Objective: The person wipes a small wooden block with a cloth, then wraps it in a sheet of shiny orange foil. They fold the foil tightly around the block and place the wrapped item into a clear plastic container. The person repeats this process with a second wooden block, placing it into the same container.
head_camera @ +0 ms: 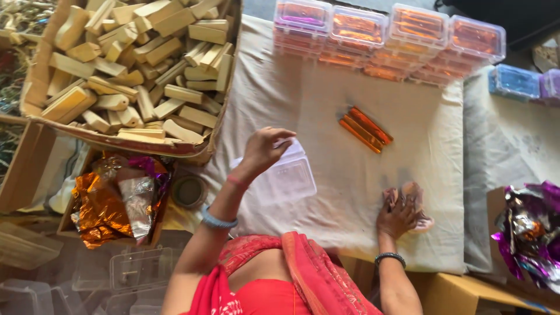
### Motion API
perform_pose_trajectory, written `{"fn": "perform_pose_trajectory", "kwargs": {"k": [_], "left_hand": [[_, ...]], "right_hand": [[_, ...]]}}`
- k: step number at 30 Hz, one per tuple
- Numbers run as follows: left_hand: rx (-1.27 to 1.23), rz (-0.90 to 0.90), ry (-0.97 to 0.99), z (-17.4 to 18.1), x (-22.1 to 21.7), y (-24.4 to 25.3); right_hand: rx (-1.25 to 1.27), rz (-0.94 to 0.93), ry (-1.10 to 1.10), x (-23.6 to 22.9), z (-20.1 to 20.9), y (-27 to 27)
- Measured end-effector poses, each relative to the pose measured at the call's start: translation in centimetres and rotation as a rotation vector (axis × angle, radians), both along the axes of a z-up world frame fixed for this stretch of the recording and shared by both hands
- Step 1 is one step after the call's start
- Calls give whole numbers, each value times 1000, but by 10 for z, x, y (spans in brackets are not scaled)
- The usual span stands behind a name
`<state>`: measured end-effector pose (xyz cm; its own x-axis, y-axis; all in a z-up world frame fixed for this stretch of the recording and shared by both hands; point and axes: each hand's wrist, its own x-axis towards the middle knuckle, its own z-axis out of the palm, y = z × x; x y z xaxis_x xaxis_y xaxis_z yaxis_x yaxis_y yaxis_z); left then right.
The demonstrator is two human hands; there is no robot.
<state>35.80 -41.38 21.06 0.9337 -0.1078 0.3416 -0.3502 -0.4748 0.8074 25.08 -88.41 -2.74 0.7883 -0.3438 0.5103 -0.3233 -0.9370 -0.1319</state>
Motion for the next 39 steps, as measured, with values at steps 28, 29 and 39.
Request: {"fn": "perform_pose_trajectory", "kwargs": {"k": [28, 29, 39], "left_hand": [[167, 606, 326, -216, -54, -7], [166, 616, 323, -226, -61, -16], [172, 570, 538, -219, -76, -140]], "right_hand": [[-136, 64, 60, -1, 17, -52], [-135, 73, 56, 2, 12, -56], [408, 390, 24, 40, 30, -78]]}}
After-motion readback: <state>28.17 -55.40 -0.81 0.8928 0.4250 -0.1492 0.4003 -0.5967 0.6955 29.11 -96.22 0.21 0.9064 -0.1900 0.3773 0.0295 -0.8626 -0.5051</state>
